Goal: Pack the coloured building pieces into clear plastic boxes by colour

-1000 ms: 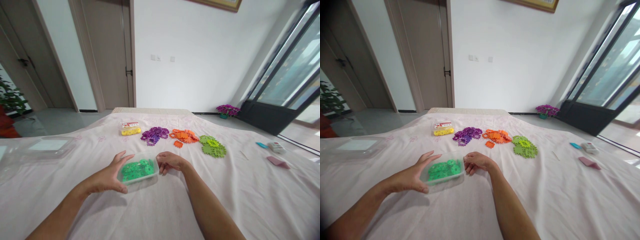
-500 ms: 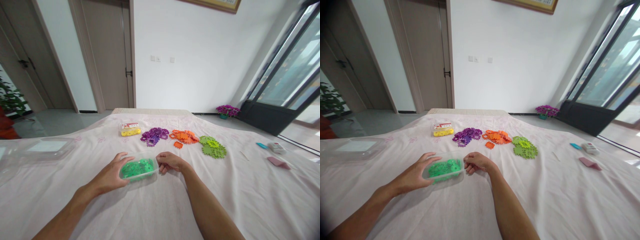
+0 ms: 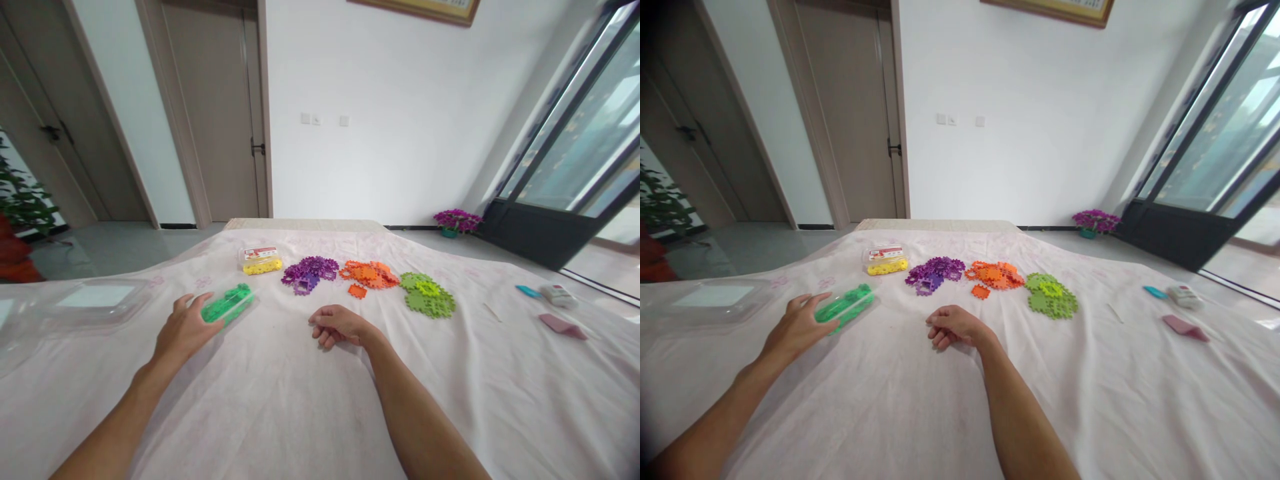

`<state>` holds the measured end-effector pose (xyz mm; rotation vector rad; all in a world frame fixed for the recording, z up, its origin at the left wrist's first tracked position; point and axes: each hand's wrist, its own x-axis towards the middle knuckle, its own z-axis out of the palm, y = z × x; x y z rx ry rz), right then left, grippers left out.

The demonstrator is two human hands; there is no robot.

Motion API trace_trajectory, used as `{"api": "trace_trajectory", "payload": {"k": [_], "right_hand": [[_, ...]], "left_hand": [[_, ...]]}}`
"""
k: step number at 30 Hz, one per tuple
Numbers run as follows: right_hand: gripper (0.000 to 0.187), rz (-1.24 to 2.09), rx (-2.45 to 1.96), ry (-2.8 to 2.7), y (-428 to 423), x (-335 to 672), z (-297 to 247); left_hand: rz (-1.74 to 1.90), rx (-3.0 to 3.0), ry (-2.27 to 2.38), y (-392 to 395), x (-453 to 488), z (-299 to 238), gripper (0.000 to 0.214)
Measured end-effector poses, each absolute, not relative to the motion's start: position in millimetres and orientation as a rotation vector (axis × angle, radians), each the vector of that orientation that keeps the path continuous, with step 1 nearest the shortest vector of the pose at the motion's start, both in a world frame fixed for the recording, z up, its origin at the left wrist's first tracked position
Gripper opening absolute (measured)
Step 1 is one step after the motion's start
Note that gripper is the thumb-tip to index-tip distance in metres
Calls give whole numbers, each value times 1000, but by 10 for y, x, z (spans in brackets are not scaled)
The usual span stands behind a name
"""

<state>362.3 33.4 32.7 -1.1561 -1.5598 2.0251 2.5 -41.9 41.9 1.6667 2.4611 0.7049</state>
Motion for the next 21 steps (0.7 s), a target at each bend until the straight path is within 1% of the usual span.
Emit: {"api": "trace_trajectory", "payload": {"k": [6,10,16,21], "right_hand": [[21,2022,-1130,-1528,340,3627,297],[17,2014,-1128,-1515,343,3619,297],[16,2009,-1119,-1503,338,3614,290],[17,1999,-1126,-1516,343,3615,280]], "left_hand": [[610,1597,2576,-311,-25,441,67],[621,1539,2610,-171,-112,458,66],[665,1463,2603,102,-193,443,72],[675,1520,2604,252,-237,384,71]]}}
